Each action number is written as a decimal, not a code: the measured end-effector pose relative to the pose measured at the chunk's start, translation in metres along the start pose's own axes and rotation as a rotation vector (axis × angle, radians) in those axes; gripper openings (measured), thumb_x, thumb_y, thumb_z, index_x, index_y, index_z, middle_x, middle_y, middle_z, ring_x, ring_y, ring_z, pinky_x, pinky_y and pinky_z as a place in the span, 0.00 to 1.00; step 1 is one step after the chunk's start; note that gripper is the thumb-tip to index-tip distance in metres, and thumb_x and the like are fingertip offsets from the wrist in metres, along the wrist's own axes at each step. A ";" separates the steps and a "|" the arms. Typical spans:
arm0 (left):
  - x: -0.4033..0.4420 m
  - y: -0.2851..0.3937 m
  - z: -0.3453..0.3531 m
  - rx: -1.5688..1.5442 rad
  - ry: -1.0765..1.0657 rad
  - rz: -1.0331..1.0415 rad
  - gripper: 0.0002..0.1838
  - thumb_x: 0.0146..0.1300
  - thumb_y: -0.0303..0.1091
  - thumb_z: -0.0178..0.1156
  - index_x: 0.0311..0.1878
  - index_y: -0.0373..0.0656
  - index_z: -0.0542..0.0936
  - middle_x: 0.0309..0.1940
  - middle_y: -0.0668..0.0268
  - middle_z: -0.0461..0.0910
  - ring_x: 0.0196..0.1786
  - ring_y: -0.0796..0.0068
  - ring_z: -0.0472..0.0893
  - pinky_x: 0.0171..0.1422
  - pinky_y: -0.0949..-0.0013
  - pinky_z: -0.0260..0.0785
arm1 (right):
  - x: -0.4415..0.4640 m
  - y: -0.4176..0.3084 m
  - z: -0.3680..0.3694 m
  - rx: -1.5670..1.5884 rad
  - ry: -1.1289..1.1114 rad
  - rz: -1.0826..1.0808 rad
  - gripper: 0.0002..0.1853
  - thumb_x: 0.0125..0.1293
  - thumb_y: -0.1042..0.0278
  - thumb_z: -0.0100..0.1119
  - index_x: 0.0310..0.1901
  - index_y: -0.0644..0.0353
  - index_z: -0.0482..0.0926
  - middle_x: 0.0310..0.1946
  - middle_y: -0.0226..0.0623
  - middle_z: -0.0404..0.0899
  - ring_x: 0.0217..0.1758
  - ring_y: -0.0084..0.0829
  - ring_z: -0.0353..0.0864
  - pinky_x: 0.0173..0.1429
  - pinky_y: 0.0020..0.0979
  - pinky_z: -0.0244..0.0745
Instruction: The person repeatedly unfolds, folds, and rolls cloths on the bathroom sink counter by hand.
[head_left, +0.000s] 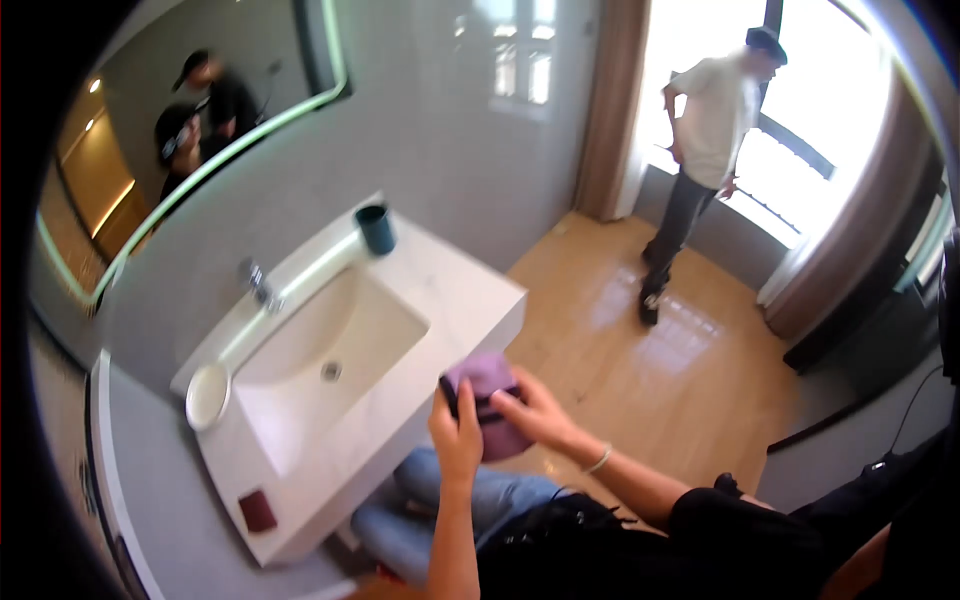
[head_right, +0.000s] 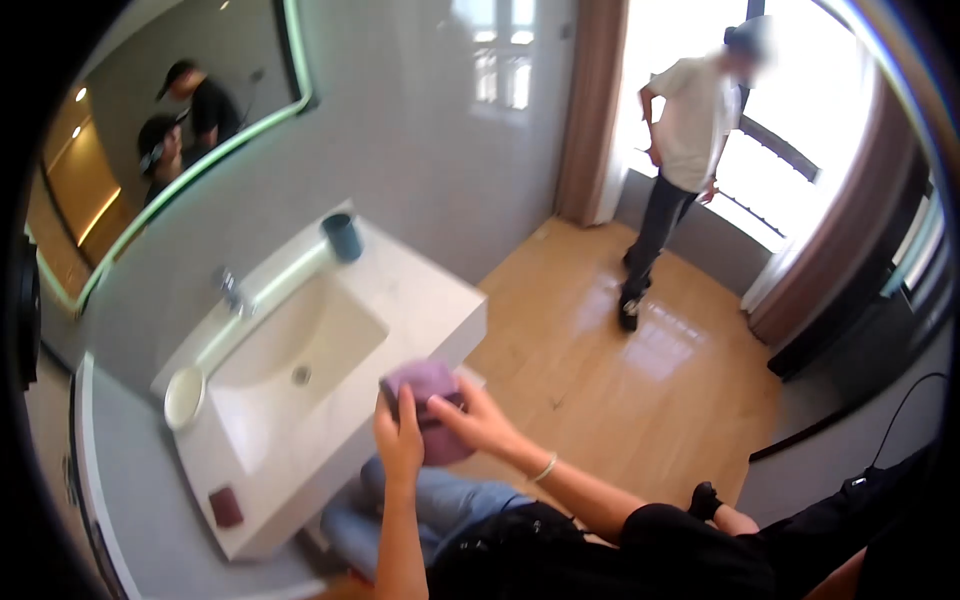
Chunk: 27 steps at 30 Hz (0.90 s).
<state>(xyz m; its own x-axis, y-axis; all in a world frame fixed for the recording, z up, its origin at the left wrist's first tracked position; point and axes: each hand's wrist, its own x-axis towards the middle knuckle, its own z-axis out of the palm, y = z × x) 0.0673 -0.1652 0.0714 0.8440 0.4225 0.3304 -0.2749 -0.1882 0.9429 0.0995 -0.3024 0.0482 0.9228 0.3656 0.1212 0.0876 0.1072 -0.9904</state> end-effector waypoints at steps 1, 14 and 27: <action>-0.002 -0.008 0.003 0.034 -0.033 0.014 0.18 0.77 0.39 0.56 0.53 0.31 0.79 0.42 0.46 0.86 0.45 0.53 0.86 0.50 0.57 0.76 | -0.002 -0.010 0.003 0.037 0.019 0.107 0.23 0.77 0.57 0.60 0.64 0.65 0.73 0.52 0.33 0.81 0.55 0.22 0.78 0.58 0.29 0.77; 0.033 -0.058 -0.031 -0.259 -0.229 -0.099 0.12 0.72 0.33 0.65 0.49 0.34 0.77 0.40 0.67 0.82 0.41 0.79 0.79 0.48 0.72 0.73 | 0.035 -0.014 -0.025 0.212 -0.127 0.268 0.15 0.77 0.61 0.60 0.59 0.57 0.74 0.45 0.30 0.85 0.43 0.17 0.81 0.42 0.20 0.76; 0.065 -0.055 -0.139 -0.341 -0.146 -0.226 0.25 0.66 0.25 0.70 0.64 0.33 0.74 0.58 0.58 0.79 0.56 0.69 0.82 0.58 0.70 0.76 | 0.125 0.012 0.066 -0.059 -0.371 0.000 0.17 0.73 0.60 0.64 0.57 0.61 0.79 0.44 0.30 0.85 0.40 0.17 0.79 0.36 0.23 0.77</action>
<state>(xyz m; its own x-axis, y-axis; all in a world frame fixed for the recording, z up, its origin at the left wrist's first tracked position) 0.0734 -0.0039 0.0474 0.9499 0.2854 0.1273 -0.1912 0.2086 0.9591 0.1908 -0.1945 0.0560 0.7254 0.6766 0.1264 0.1191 0.0575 -0.9912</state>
